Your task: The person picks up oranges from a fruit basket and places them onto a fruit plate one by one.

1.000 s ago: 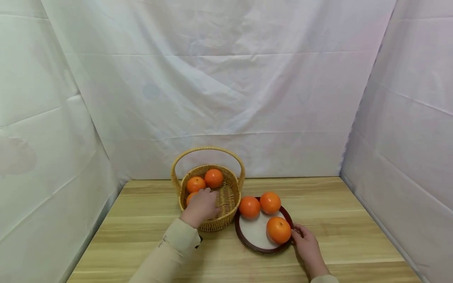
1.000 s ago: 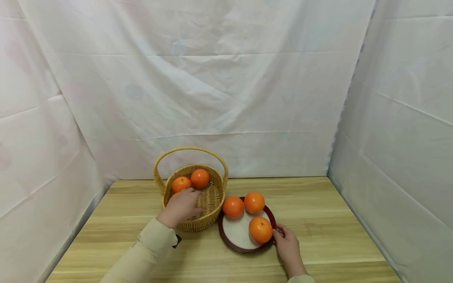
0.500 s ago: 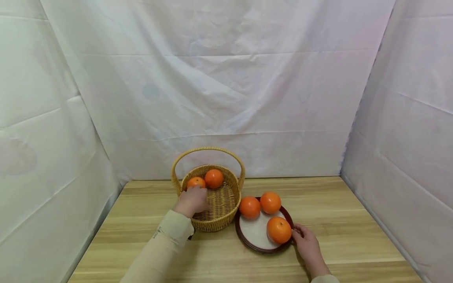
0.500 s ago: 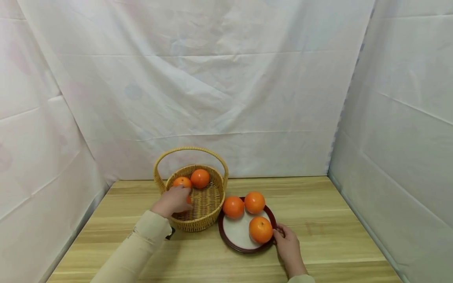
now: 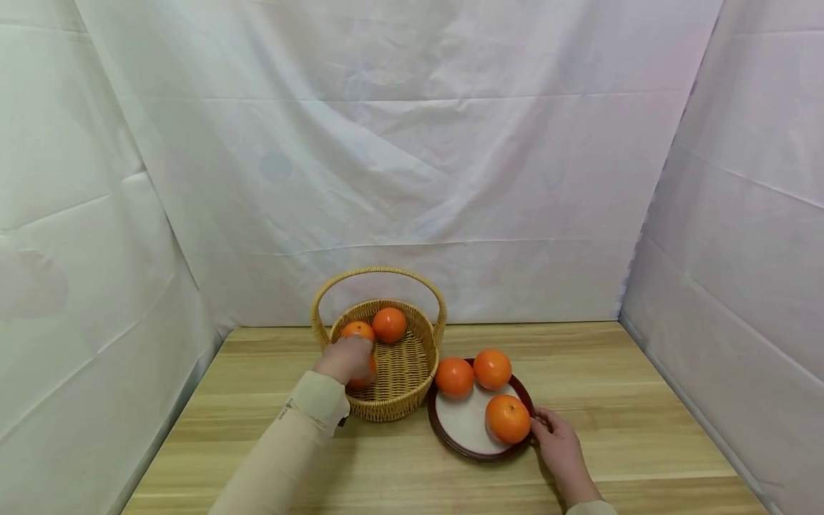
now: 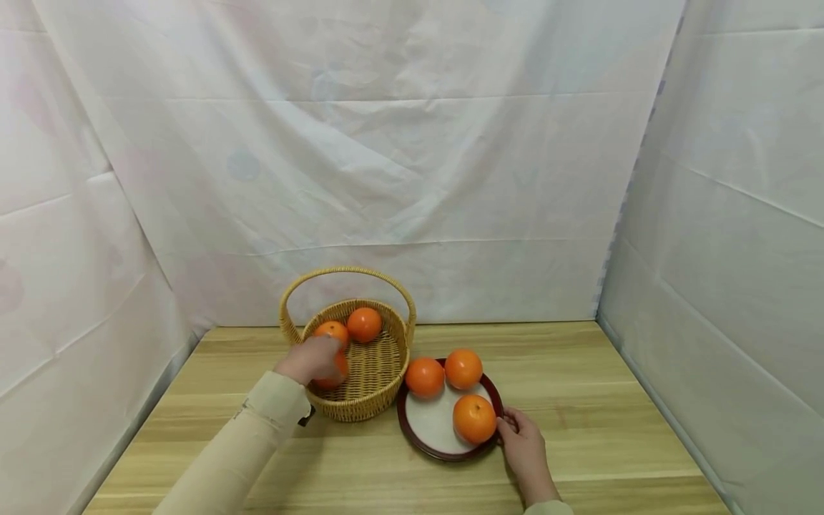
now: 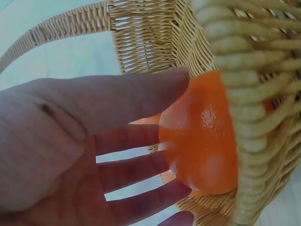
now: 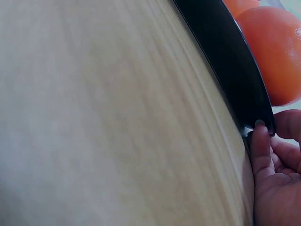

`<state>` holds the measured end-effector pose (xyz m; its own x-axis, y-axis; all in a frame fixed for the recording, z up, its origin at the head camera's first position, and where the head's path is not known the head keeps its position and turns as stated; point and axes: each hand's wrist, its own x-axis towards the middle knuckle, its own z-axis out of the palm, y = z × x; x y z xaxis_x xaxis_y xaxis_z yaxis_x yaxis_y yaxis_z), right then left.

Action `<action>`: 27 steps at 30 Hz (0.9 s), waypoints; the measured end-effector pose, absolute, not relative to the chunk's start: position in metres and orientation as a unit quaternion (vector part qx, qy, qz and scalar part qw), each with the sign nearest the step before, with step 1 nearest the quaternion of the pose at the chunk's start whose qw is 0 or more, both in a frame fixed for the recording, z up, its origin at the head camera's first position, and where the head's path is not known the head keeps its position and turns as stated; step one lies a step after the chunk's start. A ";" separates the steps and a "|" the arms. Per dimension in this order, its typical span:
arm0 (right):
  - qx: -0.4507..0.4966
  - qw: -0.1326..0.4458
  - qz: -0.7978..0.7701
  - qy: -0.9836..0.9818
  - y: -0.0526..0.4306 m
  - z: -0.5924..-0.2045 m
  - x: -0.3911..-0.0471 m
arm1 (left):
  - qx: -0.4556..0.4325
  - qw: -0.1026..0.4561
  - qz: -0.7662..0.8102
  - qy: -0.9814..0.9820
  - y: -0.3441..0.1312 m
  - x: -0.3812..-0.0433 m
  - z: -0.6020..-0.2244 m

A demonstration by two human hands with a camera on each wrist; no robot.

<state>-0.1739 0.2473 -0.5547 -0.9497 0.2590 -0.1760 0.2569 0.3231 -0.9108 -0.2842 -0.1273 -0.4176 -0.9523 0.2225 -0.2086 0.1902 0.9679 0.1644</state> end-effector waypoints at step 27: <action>-0.158 -0.005 0.562 -0.812 0.250 -0.557 -0.175 | 0.115 0.169 0.088 0.975 -0.130 -0.303 -0.409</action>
<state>-0.1753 0.2497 -0.5574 -0.9499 0.2509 -0.1866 0.2630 0.3184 -0.9107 -0.3032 -0.1304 -0.4088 -0.9166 0.2537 -0.3090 0.1940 0.9580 0.2113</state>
